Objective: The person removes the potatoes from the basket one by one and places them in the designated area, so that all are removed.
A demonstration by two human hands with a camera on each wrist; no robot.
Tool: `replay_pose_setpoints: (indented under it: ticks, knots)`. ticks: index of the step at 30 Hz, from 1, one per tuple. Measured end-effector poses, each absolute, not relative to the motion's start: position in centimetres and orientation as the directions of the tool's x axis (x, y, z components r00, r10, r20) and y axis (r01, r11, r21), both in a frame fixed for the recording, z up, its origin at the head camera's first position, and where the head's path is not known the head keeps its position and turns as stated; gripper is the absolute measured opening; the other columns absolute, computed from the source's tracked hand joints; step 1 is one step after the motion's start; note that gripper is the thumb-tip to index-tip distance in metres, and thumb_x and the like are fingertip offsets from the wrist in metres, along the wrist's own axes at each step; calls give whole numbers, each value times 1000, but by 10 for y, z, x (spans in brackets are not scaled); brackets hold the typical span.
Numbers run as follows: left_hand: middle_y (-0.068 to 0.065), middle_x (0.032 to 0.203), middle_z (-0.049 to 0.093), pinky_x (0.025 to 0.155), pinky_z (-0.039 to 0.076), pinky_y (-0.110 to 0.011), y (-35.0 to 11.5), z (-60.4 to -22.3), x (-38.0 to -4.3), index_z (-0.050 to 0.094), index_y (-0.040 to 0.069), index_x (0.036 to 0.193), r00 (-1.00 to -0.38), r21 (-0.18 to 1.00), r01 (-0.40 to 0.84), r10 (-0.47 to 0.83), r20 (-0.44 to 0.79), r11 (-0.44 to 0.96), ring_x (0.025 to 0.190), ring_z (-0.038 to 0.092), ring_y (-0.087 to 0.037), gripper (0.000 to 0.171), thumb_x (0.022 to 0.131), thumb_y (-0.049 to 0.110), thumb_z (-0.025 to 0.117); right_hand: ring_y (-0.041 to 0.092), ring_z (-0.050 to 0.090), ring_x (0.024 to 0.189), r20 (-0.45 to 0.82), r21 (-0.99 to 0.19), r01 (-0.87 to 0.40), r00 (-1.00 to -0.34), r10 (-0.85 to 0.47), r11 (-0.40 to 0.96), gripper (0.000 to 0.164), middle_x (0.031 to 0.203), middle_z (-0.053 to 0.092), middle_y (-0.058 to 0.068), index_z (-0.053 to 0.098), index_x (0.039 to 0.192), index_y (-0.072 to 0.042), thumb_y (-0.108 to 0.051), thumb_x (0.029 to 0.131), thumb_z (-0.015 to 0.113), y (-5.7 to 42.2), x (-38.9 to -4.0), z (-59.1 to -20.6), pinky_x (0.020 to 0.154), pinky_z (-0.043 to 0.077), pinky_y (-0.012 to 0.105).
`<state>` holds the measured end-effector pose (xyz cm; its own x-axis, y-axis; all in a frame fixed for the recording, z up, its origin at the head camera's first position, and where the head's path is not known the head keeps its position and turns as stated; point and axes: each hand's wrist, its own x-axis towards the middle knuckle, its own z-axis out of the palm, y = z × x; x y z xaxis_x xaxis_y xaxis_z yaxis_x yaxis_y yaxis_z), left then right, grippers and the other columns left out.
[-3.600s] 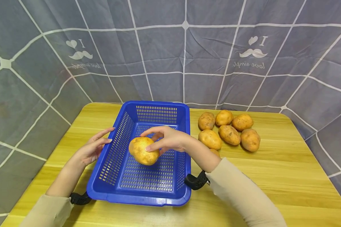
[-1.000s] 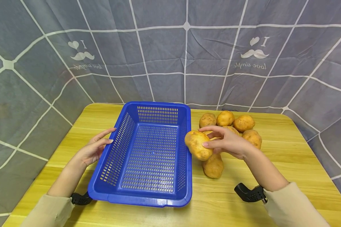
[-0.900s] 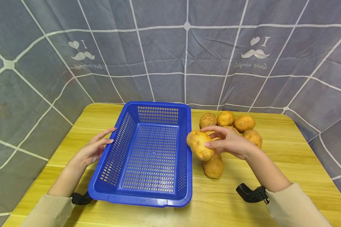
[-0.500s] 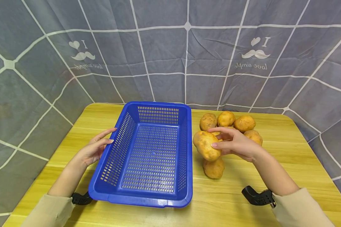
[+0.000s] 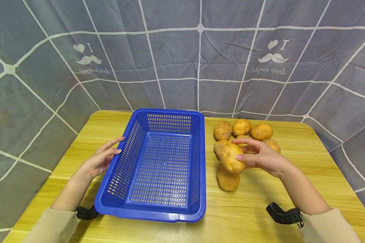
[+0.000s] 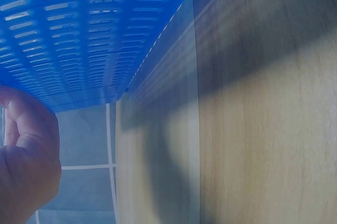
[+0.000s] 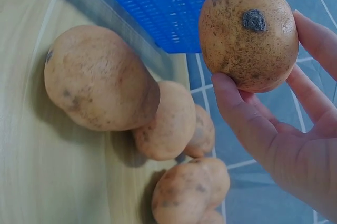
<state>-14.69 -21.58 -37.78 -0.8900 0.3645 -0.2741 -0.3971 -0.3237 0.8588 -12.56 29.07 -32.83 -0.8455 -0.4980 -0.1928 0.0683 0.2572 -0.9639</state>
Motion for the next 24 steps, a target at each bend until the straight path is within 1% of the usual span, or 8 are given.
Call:
replay_pose_setpoints:
  ticks: [2, 5, 13, 16, 19, 20, 24]
  knots:
    - [-8, 87, 65, 58, 56, -24, -216, -378, -147, 62, 28, 110, -891, 859, -396, 363, -273, -324, 67, 66, -15, 39, 92, -3, 46, 16, 55, 100, -187, -965, 63, -844, -502, 254, 44, 121, 47, 6, 48, 132, -20, 0, 93, 50, 294, -125, -330, 76, 55, 39]
    - [-7, 86, 65, 57, 56, -23, -215, -378, -147, 62, 28, 110, -891, 862, -393, 363, -272, -320, 65, 66, -14, 40, 92, -3, 46, 16, 56, 99, -194, -962, 66, -847, -494, 265, 45, 120, 47, 5, 48, 132, -22, -1, 93, 50, 298, -125, -332, 76, 55, 38]
    - [-7, 87, 65, 57, 56, -24, -214, -379, -147, 62, 29, 110, -892, 860, -396, 358, -277, -322, 65, 66, -15, 40, 93, -3, 45, 14, 54, 95, -205, -950, 63, -863, -461, 306, 46, 115, 44, 12, 47, 133, -25, -1, 94, 49, 312, -122, -339, 73, 55, 35]
    - [-7, 87, 64, 57, 56, -24, -214, -379, -147, 61, 29, 111, -892, 859, -398, 357, -279, -321, 65, 66, -15, 40, 93, -2, 45, 12, 54, 97, -210, -949, 70, -865, -455, 306, 46, 118, 41, 11, 47, 134, -25, -1, 94, 49, 318, -120, -342, 74, 55, 35]
    - [-8, 87, 64, 58, 57, -25, -214, -379, -148, 61, 28, 111, -891, 857, -399, 361, -277, -326, 66, 66, -15, 39, 93, -2, 45, 9, 52, 101, -211, -949, 71, -866, -453, 306, 47, 124, 37, 7, 45, 137, -23, -1, 94, 49, 324, -118, -345, 75, 54, 35]
    - [-8, 87, 64, 58, 57, -25, -214, -379, -148, 61, 28, 112, -890, 856, -398, 363, -275, -329, 66, 66, -15, 39, 93, -2, 45, 8, 51, 103, -212, -949, 73, -868, -448, 307, 48, 126, 36, 4, 44, 138, -22, -2, 94, 49, 326, -117, -345, 75, 54, 35]
    - [-8, 88, 64, 58, 57, -25, -215, -379, -147, 62, 28, 111, -890, 852, -398, 367, -270, -339, 66, 66, -15, 40, 93, -3, 45, 7, 53, 103, -211, -948, 73, -875, -436, 311, 49, 126, 39, -3, 41, 140, -18, -2, 94, 49, 333, -115, -350, 75, 55, 37]
